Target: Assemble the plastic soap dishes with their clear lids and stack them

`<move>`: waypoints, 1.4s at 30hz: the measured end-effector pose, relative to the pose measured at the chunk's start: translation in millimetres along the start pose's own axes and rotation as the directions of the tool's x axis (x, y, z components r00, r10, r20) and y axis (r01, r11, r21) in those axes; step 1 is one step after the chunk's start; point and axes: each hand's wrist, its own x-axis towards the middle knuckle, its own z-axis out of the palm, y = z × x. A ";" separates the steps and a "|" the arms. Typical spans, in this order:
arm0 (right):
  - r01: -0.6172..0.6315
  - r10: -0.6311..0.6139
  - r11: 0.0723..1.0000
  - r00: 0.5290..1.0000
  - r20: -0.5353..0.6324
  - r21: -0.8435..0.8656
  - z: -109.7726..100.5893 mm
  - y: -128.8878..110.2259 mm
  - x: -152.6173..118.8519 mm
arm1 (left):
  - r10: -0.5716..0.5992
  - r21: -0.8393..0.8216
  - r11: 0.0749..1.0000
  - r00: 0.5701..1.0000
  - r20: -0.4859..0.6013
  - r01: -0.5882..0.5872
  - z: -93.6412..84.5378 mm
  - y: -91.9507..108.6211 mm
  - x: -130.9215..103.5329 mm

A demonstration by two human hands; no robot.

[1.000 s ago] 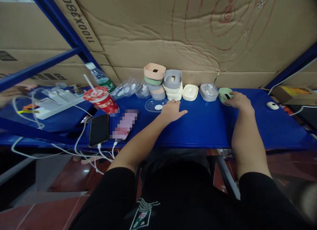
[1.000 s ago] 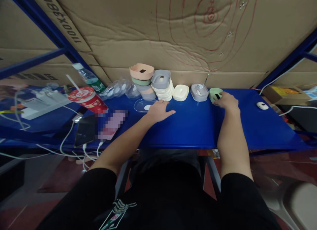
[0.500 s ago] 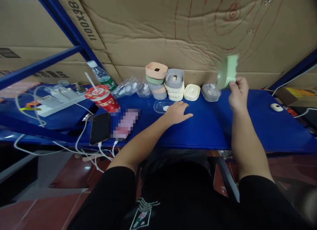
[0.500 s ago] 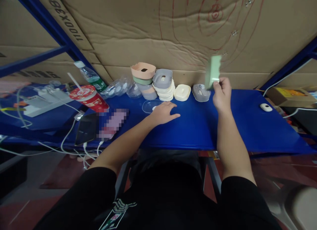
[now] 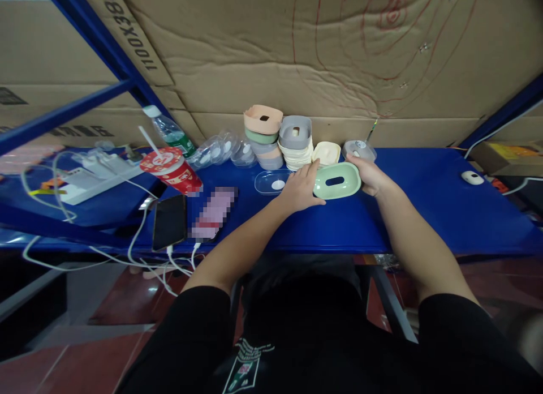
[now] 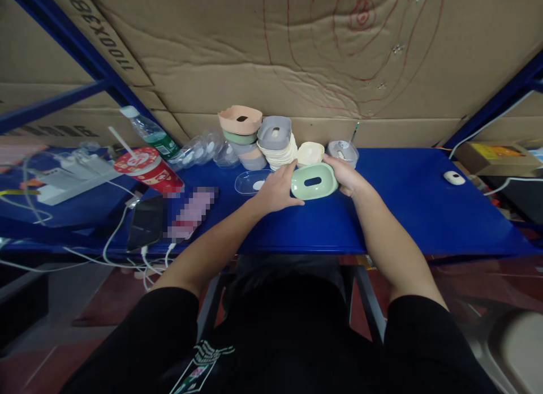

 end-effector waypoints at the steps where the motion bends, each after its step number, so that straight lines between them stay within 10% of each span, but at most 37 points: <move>1: -0.060 0.058 0.992 0.998 0.023 0.108 0.9 2.0 0.4 | 0.037 0.006 0.999 0.999 0.016 -0.037 -0.1 1.0 -0.4; 4: -0.171 0.165 0.951 0.985 0.045 0.258 2.1 8.7 2.6 | 0.086 0.015 0.996 0.995 0.060 -0.087 -2.1 3.6 -1.7; 15: -0.069 0.049 0.875 0.997 -0.052 -0.479 -5.2 21.0 -0.6 | 0.095 0.086 0.990 0.979 0.180 -0.112 -5.5 5.6 -4.6; 25: 0.097 -0.100 0.993 0.994 -0.045 -0.061 13.8 34.3 33.0 | 0.169 0.062 0.981 0.962 0.213 -0.186 -23.3 3.4 -5.3; 32: 0.208 -0.210 0.977 0.977 0.029 0.043 19.7 43.5 38.5 | 0.237 -0.063 0.964 0.942 -0.238 -0.258 -59.1 -41.6 -4.2; 42: 0.177 -0.218 0.970 0.936 -0.277 -0.163 6.9 19.1 13.8 | 0.056 0.005 0.997 0.672 -0.738 -0.077 -25.9 -54.1 10.3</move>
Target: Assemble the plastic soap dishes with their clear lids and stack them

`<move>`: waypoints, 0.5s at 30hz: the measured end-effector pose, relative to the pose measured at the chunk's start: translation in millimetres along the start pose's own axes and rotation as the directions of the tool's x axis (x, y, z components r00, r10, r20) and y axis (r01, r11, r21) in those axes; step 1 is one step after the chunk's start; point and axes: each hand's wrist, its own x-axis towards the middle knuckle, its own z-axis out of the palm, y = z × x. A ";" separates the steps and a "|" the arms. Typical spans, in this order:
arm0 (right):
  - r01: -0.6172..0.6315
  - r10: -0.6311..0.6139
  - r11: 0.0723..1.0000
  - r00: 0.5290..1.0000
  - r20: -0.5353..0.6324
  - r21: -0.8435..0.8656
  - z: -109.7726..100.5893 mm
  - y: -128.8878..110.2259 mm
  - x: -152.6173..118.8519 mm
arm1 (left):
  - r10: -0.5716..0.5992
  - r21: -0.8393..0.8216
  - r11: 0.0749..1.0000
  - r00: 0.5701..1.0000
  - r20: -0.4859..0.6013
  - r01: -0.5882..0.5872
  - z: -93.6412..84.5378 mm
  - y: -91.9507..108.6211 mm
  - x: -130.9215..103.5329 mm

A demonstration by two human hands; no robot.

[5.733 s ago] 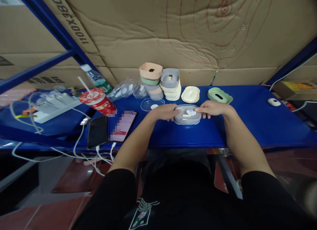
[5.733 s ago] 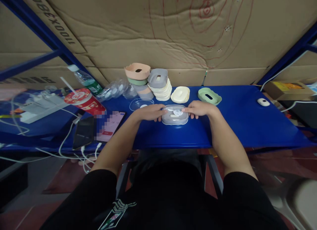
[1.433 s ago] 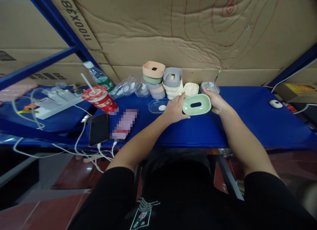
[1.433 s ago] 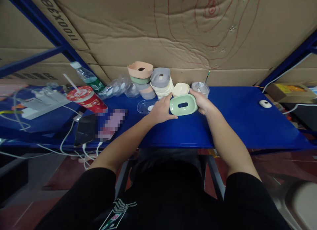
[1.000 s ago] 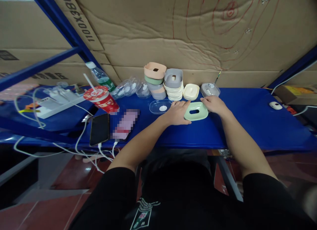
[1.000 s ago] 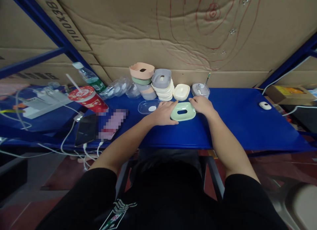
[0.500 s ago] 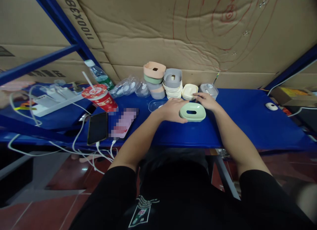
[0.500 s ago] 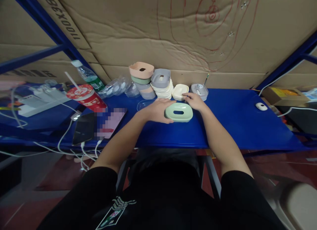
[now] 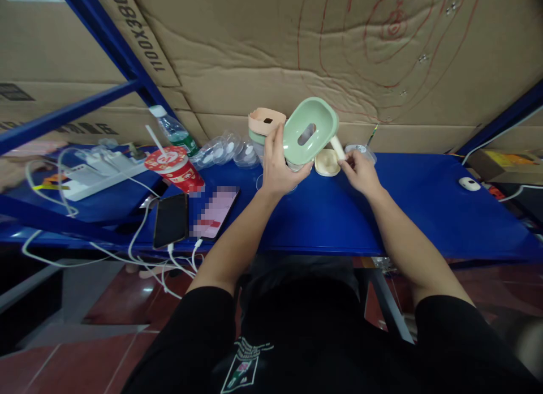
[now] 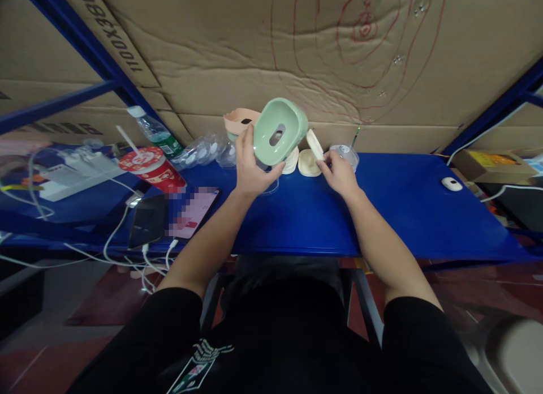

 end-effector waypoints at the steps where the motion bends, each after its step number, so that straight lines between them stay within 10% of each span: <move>1: -0.019 0.020 0.999 1.000 -0.012 0.027 -5.8 -4.5 -3.3 | -0.004 -0.004 1.000 1.000 -0.024 0.004 0.6 -1.1 -0.3; 5: -0.250 0.191 0.937 0.952 0.240 0.245 -24.9 -20.5 -11.9 | 0.033 -0.003 0.999 0.999 -0.037 -0.033 1.9 -5.1 -1.4; 10: -0.436 0.349 0.900 0.726 0.593 0.005 -33.1 -21.9 -10.9 | 0.121 -0.119 0.988 0.979 0.167 -0.102 0.2 5.9 -3.6; 15: -0.380 0.380 0.909 0.591 0.712 -0.170 -48.7 -5.4 -5.8 | 0.150 -0.132 0.987 0.810 0.566 -0.090 -5.4 29.9 -5.2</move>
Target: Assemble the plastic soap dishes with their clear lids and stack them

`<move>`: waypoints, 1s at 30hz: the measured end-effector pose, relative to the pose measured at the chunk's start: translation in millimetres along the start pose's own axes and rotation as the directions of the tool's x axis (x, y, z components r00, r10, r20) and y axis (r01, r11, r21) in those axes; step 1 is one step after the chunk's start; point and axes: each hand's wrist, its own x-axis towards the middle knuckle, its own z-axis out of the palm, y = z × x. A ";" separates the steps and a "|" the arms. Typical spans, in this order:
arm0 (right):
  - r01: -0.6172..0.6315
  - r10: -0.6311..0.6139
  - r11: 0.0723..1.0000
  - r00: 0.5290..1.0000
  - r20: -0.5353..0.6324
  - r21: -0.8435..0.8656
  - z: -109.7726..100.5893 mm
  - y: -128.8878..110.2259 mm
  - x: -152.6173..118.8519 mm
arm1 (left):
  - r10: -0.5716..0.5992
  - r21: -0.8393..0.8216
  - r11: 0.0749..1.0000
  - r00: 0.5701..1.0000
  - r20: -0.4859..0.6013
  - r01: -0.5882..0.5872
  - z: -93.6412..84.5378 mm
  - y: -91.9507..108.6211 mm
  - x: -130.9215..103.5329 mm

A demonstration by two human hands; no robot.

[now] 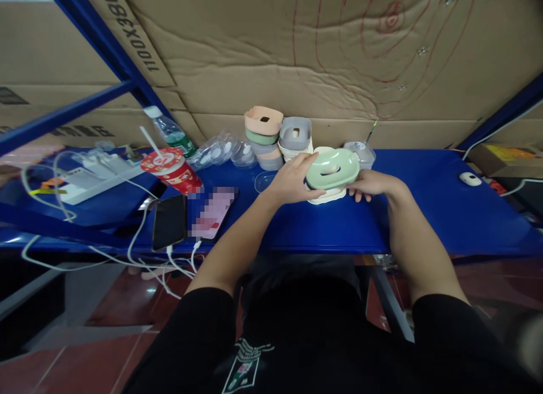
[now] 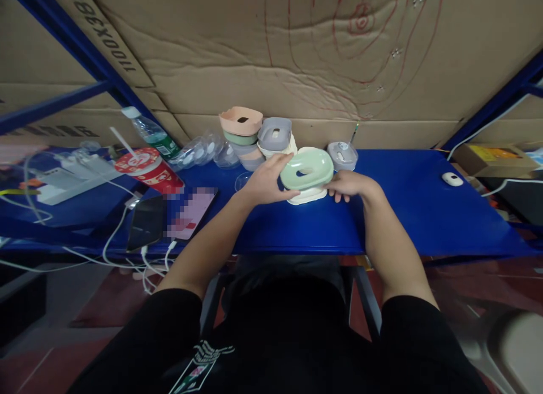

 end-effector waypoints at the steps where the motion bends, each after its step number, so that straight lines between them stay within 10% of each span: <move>1: -0.006 0.007 1.000 0.999 -0.040 0.010 -4.7 3.7 -1.0 | -0.025 0.011 1.000 0.997 0.076 0.025 0.1 3.7 -0.2; 8: 0.066 -0.013 0.989 0.931 -0.365 0.132 -6.5 10.3 4.9 | -0.141 0.137 0.986 0.924 0.355 0.098 4.3 12.9 0.1; 19: 0.172 -0.174 0.985 0.969 -0.174 -0.022 18.1 7.3 26.0 | -0.185 0.205 0.973 0.899 0.398 0.109 20.4 14.5 1.8; 26: 0.200 -0.190 0.977 0.973 -0.128 0.071 15.3 6.8 16.8 | -0.243 0.304 0.939 0.935 0.260 0.160 -10.0 -3.2 -3.3; 30: 0.201 -0.191 0.975 0.976 -0.101 0.095 16.3 5.1 15.0 | -0.377 0.356 0.901 0.856 0.354 0.249 -20.5 -17.6 -6.5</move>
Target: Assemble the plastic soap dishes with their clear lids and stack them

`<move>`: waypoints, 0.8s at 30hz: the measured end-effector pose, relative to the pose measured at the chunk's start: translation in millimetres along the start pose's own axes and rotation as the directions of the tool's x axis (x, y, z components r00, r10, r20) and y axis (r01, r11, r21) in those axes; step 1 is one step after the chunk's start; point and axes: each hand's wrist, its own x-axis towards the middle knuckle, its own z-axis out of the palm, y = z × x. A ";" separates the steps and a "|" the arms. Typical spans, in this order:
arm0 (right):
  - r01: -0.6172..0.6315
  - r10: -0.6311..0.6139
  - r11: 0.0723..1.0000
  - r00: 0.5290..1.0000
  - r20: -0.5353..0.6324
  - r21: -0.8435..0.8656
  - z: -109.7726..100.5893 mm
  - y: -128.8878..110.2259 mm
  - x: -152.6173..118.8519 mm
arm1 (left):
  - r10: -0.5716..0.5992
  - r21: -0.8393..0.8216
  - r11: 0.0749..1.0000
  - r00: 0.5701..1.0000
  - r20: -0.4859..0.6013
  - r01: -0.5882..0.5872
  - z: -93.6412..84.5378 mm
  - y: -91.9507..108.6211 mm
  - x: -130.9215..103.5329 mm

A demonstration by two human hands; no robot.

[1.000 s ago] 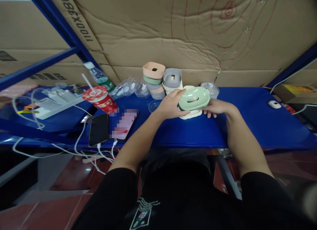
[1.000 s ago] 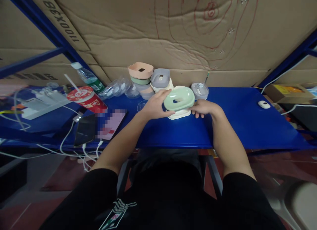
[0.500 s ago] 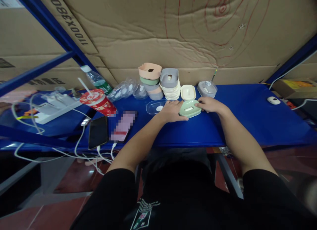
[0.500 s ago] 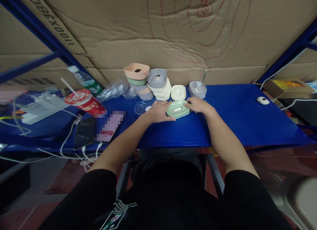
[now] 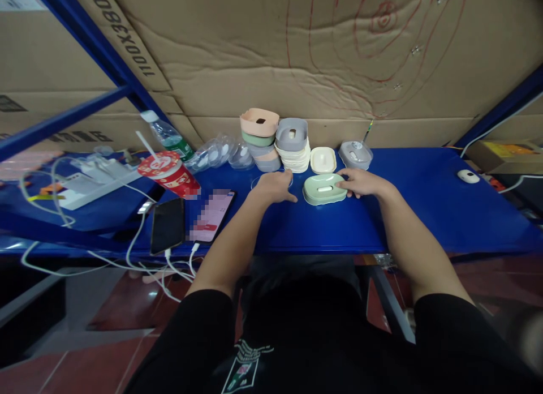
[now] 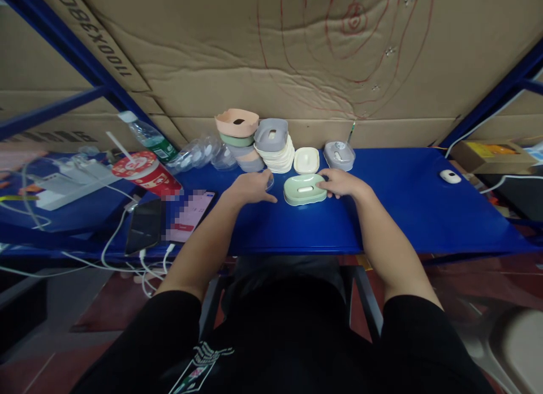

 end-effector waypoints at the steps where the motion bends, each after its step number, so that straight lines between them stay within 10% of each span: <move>1: -0.009 0.009 1.000 1.000 0.019 0.002 0.2 0.0 0.4 | -0.003 0.009 1.000 0.999 0.035 0.003 0.1 -2.4 0.0; 4: 0.019 -0.019 0.999 1.000 0.018 -0.027 0.9 1.0 3.2 | 0.020 0.001 1.000 1.000 0.021 -0.020 -1.3 -4.8 -1.4; 8: 0.227 -0.281 0.951 0.918 -0.281 -0.209 6.2 -1.7 5.8 | 0.102 -0.110 0.986 0.976 -0.194 -0.125 -10.5 -0.6 -5.9; 15: 0.489 -0.566 0.824 0.725 -0.392 -0.287 32.5 -30.8 -8.0 | 0.289 -0.226 0.851 0.782 -0.552 -0.474 -8.9 25.6 -7.9; 20: 0.361 -0.398 0.916 0.749 -0.529 -0.177 26.9 -36.8 -13.8 | 0.205 -0.169 0.902 0.740 -0.640 -0.397 0.4 31.1 -1.8; 24: 0.338 -0.235 0.928 0.857 -0.457 0.155 14.3 -30.1 -12.1 | 0.219 -0.122 0.927 0.776 -0.591 -0.355 3.7 30.4 1.3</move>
